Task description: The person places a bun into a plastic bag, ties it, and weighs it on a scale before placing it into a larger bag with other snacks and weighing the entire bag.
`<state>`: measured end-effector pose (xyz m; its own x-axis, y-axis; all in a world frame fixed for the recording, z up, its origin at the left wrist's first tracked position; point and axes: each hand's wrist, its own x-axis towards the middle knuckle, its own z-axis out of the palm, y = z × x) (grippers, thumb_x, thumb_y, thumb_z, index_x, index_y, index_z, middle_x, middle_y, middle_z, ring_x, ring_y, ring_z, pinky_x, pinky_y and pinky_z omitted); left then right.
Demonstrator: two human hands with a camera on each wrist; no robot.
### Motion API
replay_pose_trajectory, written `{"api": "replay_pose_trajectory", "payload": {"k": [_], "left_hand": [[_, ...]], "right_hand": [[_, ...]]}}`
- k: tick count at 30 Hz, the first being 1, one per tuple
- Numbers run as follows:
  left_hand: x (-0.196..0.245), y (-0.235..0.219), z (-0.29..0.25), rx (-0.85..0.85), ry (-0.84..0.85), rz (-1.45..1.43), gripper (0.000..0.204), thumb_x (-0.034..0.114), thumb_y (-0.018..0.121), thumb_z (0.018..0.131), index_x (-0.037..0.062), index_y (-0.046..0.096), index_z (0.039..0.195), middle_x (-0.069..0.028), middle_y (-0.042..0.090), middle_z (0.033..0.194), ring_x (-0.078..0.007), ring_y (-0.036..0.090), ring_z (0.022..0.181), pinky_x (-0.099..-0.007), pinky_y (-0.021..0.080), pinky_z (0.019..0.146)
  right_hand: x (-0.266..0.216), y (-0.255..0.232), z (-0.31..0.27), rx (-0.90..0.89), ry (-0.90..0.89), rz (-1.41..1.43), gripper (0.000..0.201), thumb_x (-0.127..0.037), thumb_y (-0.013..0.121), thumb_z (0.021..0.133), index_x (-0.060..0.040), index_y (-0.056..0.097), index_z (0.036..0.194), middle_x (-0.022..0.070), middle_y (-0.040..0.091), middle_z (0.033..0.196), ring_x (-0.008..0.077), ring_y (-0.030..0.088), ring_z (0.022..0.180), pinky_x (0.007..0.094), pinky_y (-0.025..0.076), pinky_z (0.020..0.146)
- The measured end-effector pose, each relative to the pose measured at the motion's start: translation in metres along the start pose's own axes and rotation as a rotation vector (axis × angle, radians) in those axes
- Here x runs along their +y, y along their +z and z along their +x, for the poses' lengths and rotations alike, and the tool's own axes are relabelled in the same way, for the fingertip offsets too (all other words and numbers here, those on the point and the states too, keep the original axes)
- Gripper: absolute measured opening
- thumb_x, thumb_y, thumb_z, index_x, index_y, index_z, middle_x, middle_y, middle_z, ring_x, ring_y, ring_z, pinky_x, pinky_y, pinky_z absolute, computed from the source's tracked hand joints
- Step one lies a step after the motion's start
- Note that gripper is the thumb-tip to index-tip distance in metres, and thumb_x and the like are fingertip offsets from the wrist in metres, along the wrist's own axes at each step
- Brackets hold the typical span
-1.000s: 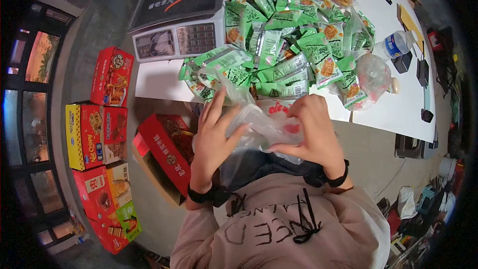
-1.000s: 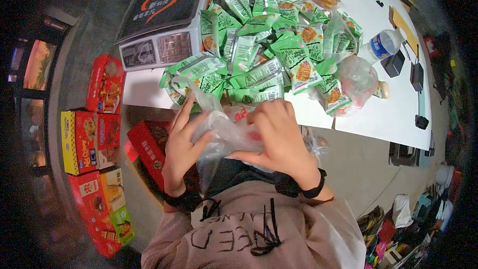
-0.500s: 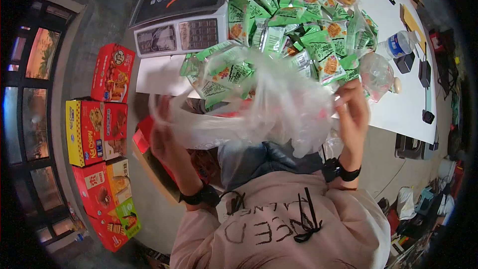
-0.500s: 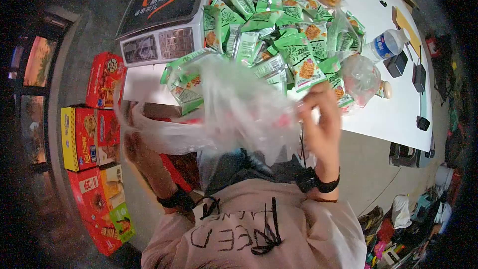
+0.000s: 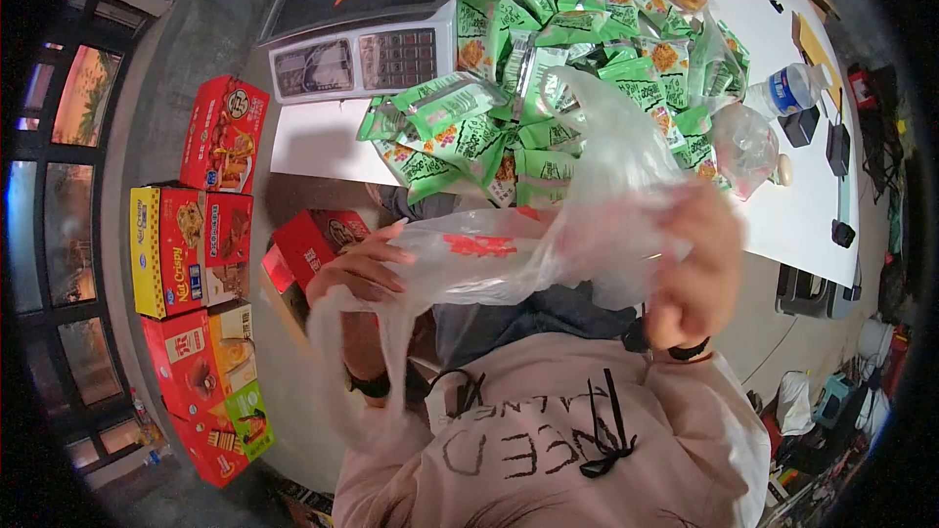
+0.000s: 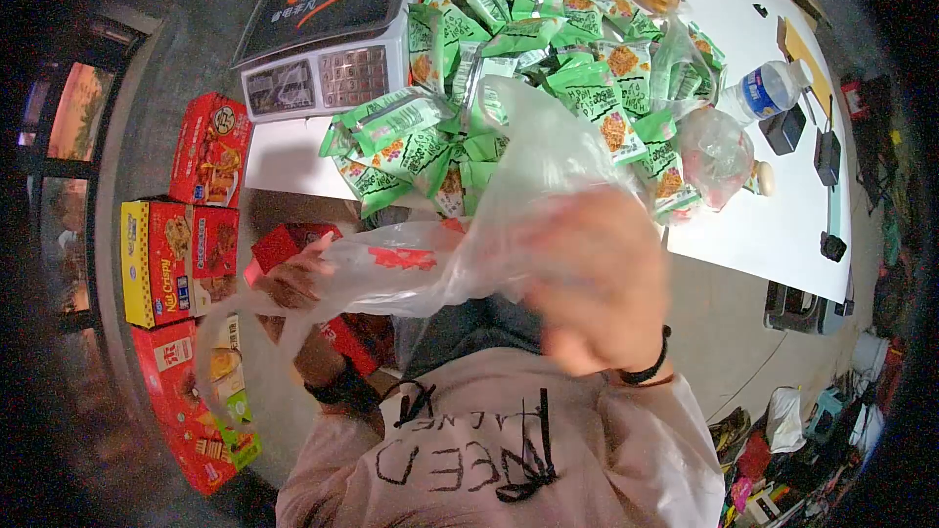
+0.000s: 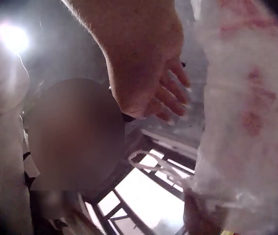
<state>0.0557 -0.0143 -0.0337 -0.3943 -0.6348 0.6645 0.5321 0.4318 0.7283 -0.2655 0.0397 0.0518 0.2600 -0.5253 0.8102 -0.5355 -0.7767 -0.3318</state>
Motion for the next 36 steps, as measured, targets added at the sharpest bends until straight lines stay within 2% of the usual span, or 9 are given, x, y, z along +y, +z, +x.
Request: {"api": "replay_pose_trajectory", "payload": {"k": [5, 15, 19, 21, 24, 26, 30, 32, 36], "left_hand": [[0.01, 0.031, 0.01, 0.12, -0.118, 0.226, 0.031, 0.028, 0.053, 0.083, 0.0021, 0.055, 0.065, -0.0159, 0.059, 0.061, -0.0327, 0.061, 0.076, -0.0531, 0.039, 0.084], [0.014, 0.057, 0.013, 0.54, -0.239, 0.135, 0.037, 0.032, 0.052, 0.083, 0.0014, 0.057, 0.062, -0.0132, 0.059, 0.065, -0.0282, 0.058, 0.066, -0.0445, 0.044, 0.076], [0.001, 0.031, 0.009, 0.086, 0.023, -0.183, 0.036, 0.028, 0.048, 0.085, -0.0011, 0.058, 0.067, -0.0156, 0.058, 0.064, -0.029, 0.057, 0.063, -0.0381, 0.045, 0.071], [0.012, 0.039, 0.004, 0.08, -0.437, -0.369, 0.032, 0.025, 0.044, 0.087, -0.0042, 0.054, 0.079, -0.0158, 0.057, 0.071, -0.0264, 0.056, 0.065, -0.0313, 0.044, 0.07], [0.011, 0.061, 0.001, 0.326, -0.683, -0.036, 0.032, 0.025, 0.042, 0.089, -0.0064, 0.048, 0.09, -0.0139, 0.055, 0.081, -0.0212, 0.054, 0.07, -0.0287, 0.043, 0.068], [0.009, 0.053, 0.018, 0.36, -0.976, -0.314, 0.031, 0.026, 0.045, 0.088, -0.0046, 0.046, 0.095, -0.01, 0.052, 0.086, -0.0171, 0.051, 0.076, -0.0279, 0.042, 0.068], [-0.017, 0.059, 0.026, -0.216, -1.17, -0.078, 0.025, 0.024, 0.052, 0.086, 0.001, 0.049, 0.095, -0.0064, 0.052, 0.083, -0.0171, 0.052, 0.078, -0.027, 0.039, 0.07], [-0.042, 0.056, 0.021, -0.767, -0.634, 0.15, 0.022, 0.019, 0.055, 0.081, 0.0014, 0.05, 0.093, -0.0079, 0.055, 0.082, -0.0197, 0.054, 0.079, -0.029, 0.04, 0.07], [-0.053, 0.073, 0.018, -0.656, -0.709, 0.111, 0.023, 0.019, 0.056, 0.08, 0.0017, 0.05, 0.093, -0.0086, 0.056, 0.084, -0.0202, 0.054, 0.08, -0.0299, 0.04, 0.071]], "right_hand": [[-0.004, 0.031, 0.004, -0.549, 0.06, 0.263, 0.009, -0.011, 0.053, 0.064, -0.005, 0.057, 0.071, 0.0067, 0.053, 0.068, 0.0242, 0.051, 0.071, 0.0395, 0.042, 0.068], [-0.004, 0.034, 0.008, -0.552, 0.136, 0.309, 0.017, -0.016, 0.065, 0.06, -0.0064, 0.058, 0.073, 0.0037, 0.048, 0.072, 0.0222, 0.046, 0.07, 0.0357, 0.037, 0.068], [0.0, 0.035, 0.001, -0.392, 0.069, 0.088, 0.019, -0.016, 0.067, 0.058, -0.0076, 0.059, 0.072, 0.0035, 0.052, 0.08, 0.0211, 0.048, 0.076, 0.0343, 0.038, 0.068], [-0.001, 0.039, 0.0, -0.304, 0.053, 0.024, 0.015, -0.014, 0.063, 0.058, -0.008, 0.059, 0.071, 0.0032, 0.054, 0.084, 0.02, 0.05, 0.082, 0.0329, 0.038, 0.069], [-0.002, 0.046, -0.005, -0.229, -0.014, 0.026, 0.017, -0.016, 0.062, 0.058, -0.0092, 0.062, 0.074, 0.0029, 0.057, 0.09, 0.0198, 0.051, 0.084, 0.0348, 0.04, 0.07], [-0.003, 0.051, -0.008, -0.197, -0.1, 0.059, 0.021, -0.016, 0.062, 0.058, -0.0094, 0.063, 0.078, 0.0024, 0.057, 0.088, 0.0194, 0.051, 0.082, 0.036, 0.04, 0.072], [-0.008, 0.057, -0.014, -0.177, -0.139, 0.044, 0.019, -0.015, 0.062, 0.059, -0.0086, 0.062, 0.077, 0.0017, 0.056, 0.085, 0.0201, 0.052, 0.081, 0.0371, 0.041, 0.074], [-0.007, 0.056, -0.017, -0.136, -0.133, 0.09, 0.018, -0.014, 0.061, 0.061, -0.0073, 0.062, 0.078, 0.0017, 0.054, 0.081, 0.0197, 0.052, 0.082, 0.0374, 0.042, 0.075], [-0.002, 0.051, -0.022, -0.116, -0.112, 0.146, 0.016, -0.013, 0.062, 0.063, -0.0065, 0.062, 0.078, 0.0024, 0.053, 0.076, 0.0196, 0.053, 0.08, 0.0369, 0.043, 0.073]]}}
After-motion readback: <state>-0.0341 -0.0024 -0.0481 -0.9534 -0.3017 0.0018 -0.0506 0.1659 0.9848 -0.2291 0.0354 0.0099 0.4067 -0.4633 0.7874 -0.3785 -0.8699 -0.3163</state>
